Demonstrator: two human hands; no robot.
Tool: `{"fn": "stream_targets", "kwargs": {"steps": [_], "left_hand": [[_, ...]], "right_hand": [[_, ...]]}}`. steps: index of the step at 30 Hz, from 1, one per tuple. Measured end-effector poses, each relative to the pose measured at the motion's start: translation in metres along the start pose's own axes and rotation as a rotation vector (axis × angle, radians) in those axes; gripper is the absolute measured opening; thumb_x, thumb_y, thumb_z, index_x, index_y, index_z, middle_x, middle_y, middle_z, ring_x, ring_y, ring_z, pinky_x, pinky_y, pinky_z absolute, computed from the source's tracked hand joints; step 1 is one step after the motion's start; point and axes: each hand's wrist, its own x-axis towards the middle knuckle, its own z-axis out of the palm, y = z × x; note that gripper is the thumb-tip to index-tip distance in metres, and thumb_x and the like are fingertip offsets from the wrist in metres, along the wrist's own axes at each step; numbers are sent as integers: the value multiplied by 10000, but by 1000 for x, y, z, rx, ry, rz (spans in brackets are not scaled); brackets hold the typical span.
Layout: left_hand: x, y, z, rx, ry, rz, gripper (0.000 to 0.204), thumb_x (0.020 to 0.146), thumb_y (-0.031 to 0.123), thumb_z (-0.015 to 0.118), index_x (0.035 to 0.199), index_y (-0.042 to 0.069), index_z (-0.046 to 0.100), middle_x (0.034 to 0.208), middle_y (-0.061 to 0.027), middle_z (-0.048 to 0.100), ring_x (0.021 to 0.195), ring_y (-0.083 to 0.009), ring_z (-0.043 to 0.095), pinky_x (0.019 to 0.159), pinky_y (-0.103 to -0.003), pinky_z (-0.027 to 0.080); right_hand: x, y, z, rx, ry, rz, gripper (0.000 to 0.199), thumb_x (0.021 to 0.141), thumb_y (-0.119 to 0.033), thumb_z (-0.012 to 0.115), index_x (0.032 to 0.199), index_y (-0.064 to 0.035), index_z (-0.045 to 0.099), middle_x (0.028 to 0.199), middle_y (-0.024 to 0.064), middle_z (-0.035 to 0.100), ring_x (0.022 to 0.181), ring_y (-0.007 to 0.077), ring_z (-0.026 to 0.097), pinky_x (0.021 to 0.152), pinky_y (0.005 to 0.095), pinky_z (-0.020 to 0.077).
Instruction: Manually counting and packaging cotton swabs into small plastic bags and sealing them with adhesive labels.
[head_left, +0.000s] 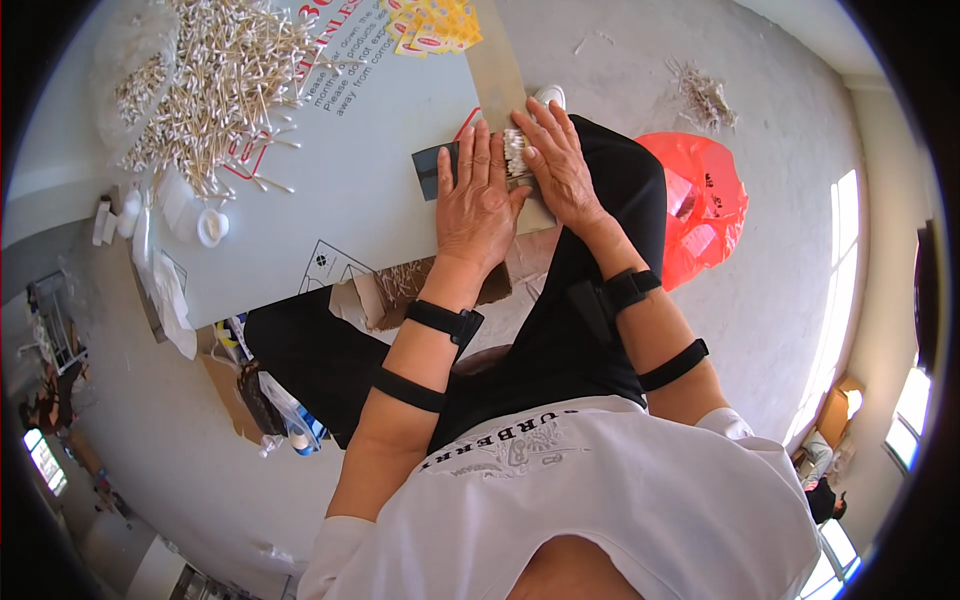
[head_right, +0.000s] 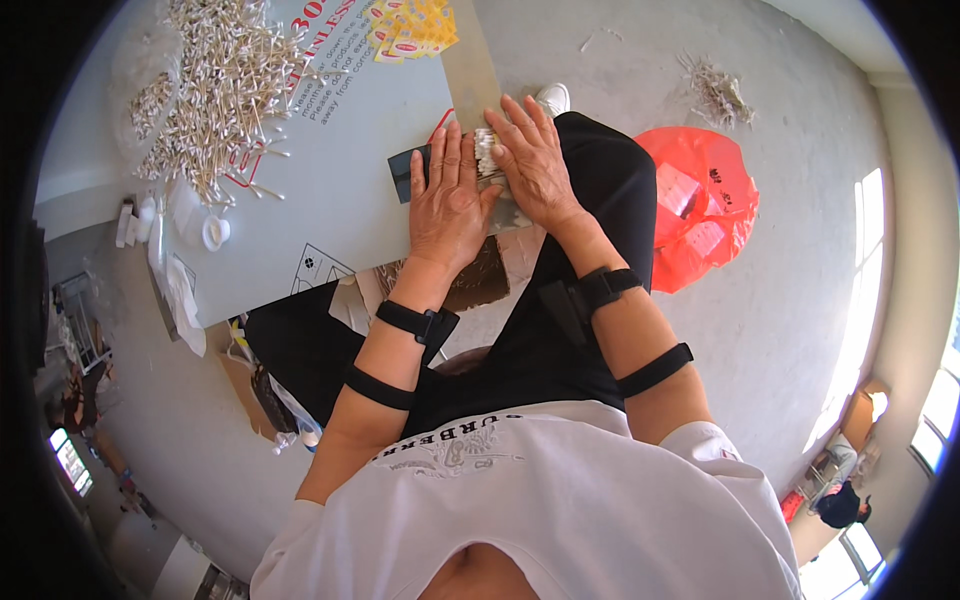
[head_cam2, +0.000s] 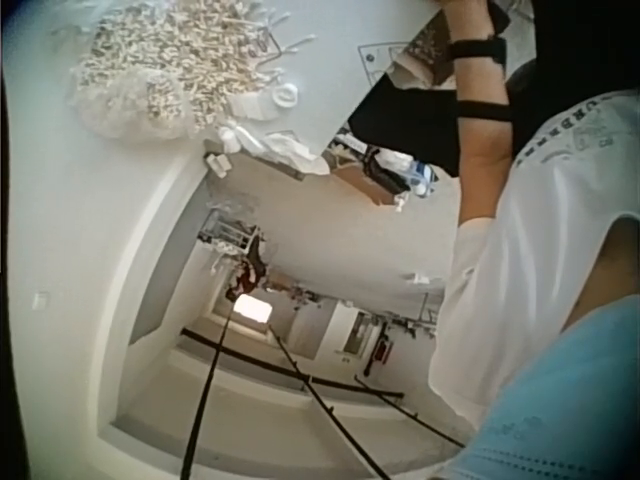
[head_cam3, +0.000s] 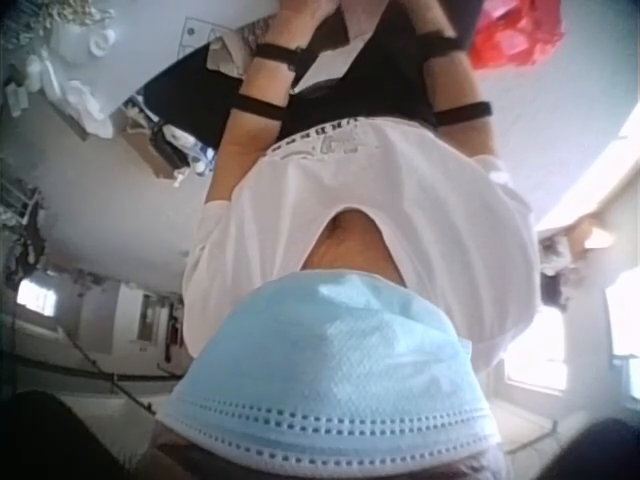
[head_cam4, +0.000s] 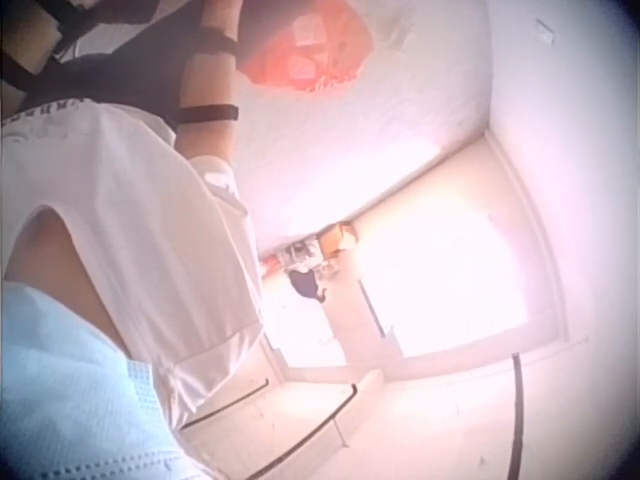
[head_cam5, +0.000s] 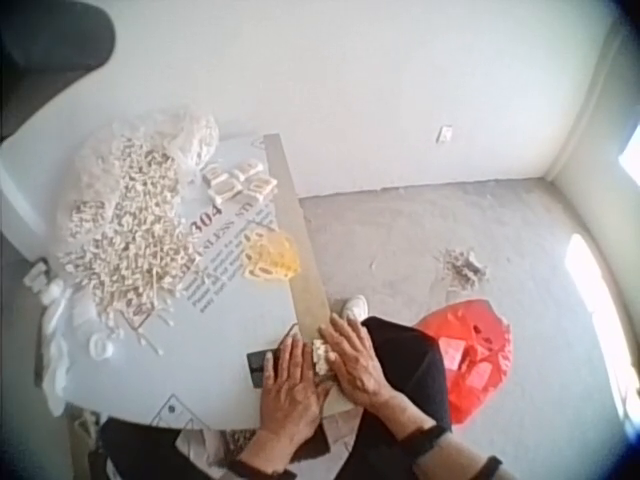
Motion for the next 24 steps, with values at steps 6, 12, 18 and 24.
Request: {"fn": "stream_targets", "kwargs": {"steps": [6, 12, 18, 24], "left_hand": [[1, -13, 4, -308, 230, -31, 635, 951, 222, 527, 1479, -4, 256, 1557, -196, 208, 1445, -326, 210, 1172, -460, 154], [18, -3, 11, -748, 436, -113, 535, 1017, 208, 403, 1474, -20, 246, 1519, -241, 261, 1414, -371, 259, 1152, -408, 237], [30, 16, 20, -1232, 515, -220, 553, 1033, 304, 382, 1456, -41, 289, 1503, -211, 304, 1412, -296, 277, 1161, -414, 208], [45, 38, 23, -1522, 561, -326, 597, 1022, 364, 402, 1433, -57, 305, 1496, -203, 315, 1409, -297, 278, 1159, -408, 206]], "right_hand": [[-1, -2, -11, 221, 326, 193, 425, 963, -242, 547, 1350, -70, 507, 1405, 150, 442, 1312, 278, 419, 1088, 407, 328], [-2, 19, -2, 1189, 206, 758, 400, 968, -362, 570, 1148, -10, 628, 949, 45, 666, 838, 107, 638, 713, 255, 518], [4, 9, 13, 1111, 403, 638, 341, 976, -346, 573, 880, -32, 666, 729, -44, 571, 666, 35, 485, 592, 214, 404], [3, 2, 10, 1056, 385, 654, 357, 983, -365, 554, 884, -41, 666, 718, -52, 551, 677, 40, 465, 624, 216, 400]]}}
